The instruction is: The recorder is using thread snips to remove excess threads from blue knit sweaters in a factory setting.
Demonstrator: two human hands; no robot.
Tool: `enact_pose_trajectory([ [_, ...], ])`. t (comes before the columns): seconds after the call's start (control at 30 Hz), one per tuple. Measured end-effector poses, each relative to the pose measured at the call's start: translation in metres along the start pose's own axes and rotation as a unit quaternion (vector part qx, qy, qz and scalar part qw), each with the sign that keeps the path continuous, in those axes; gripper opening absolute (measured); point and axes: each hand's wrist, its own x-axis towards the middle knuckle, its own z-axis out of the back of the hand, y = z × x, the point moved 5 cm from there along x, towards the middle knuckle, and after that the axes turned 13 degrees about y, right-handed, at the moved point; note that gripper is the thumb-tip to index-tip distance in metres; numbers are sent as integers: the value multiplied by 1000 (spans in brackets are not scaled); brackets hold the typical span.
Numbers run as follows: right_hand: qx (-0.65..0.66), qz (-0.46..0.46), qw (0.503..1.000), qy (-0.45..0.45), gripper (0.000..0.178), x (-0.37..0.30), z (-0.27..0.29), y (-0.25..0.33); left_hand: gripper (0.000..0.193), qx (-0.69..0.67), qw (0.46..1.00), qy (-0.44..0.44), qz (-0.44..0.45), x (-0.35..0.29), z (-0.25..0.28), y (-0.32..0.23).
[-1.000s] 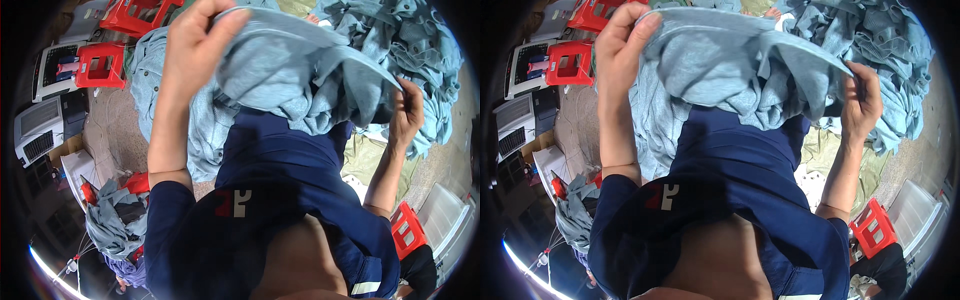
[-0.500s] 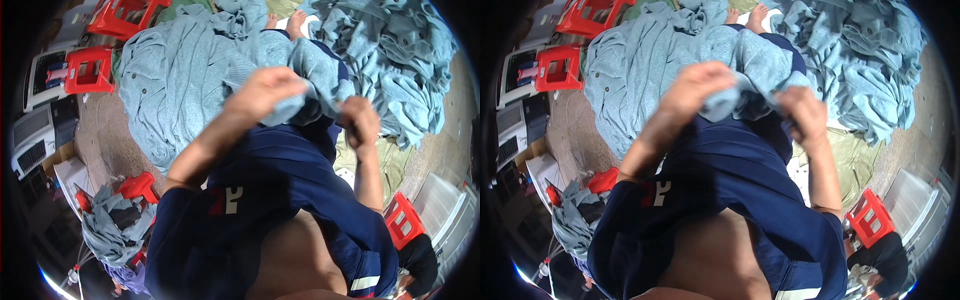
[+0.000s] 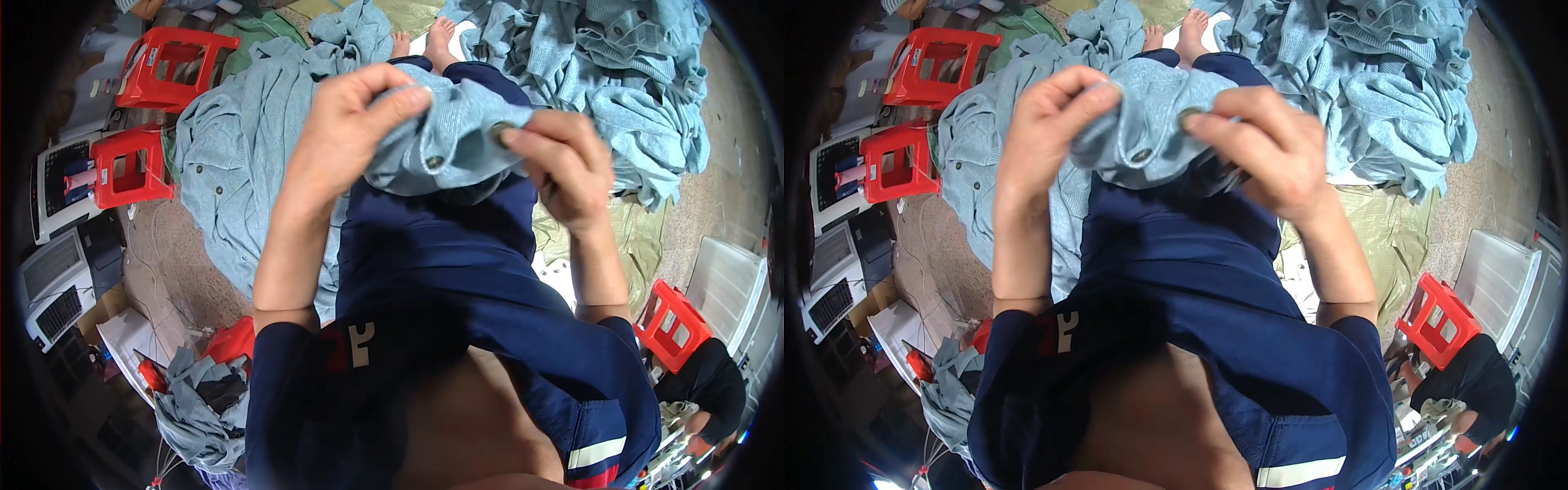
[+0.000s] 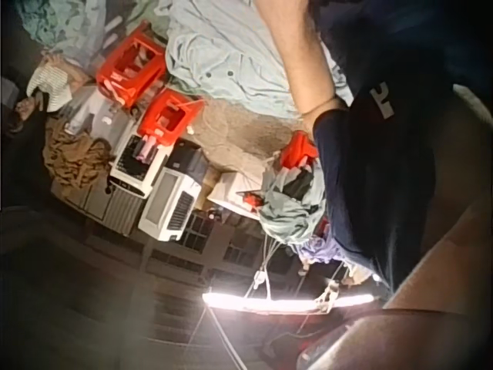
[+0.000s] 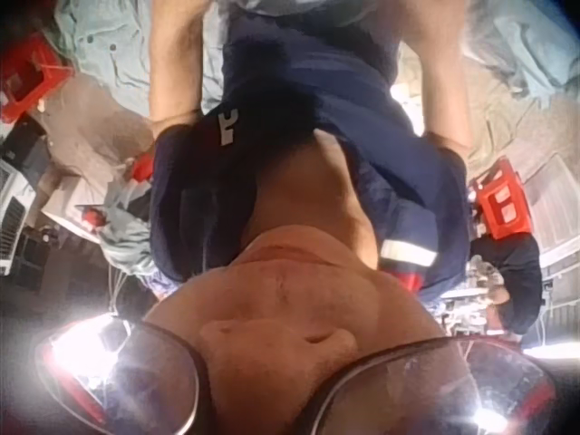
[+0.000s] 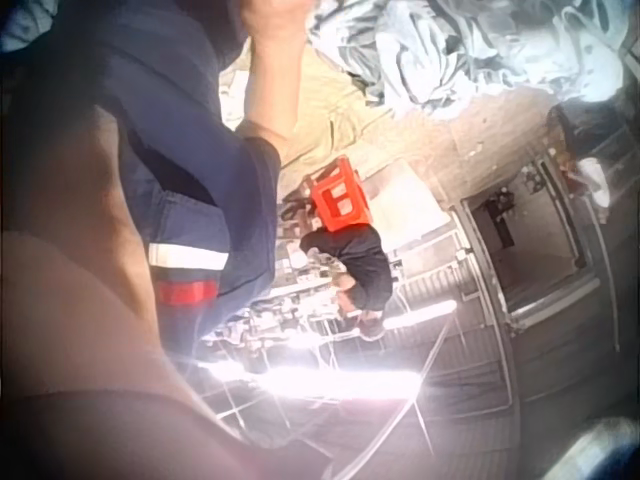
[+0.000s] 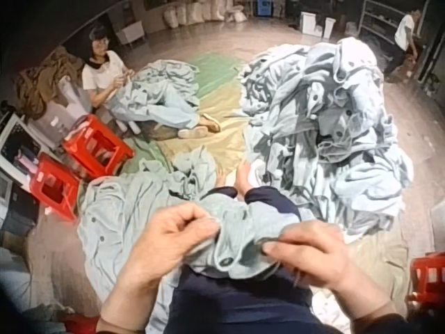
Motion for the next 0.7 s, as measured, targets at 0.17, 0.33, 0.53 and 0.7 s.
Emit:
enact_pose_trajectory([
  [0.17, 79, -40, 996, 15, 17, 7, -36, 10, 18, -53, 997, 42, -22, 9, -25, 10],
  [0.33, 54, -49, 997, -10, 16, 2, -46, 5, 23, -8, 998, 58, 17, 6, -19, 14],
  [0.53, 208, -168, 963, -18, 29, -3, -54, 1, 29, 226, 964, 64, -126, 1, -20, 4],
  [0.7, 309, -264, 913, 36, 34, -13, -72, -8, 30, 361, 911, 51, -190, -6, -27, -8],
])
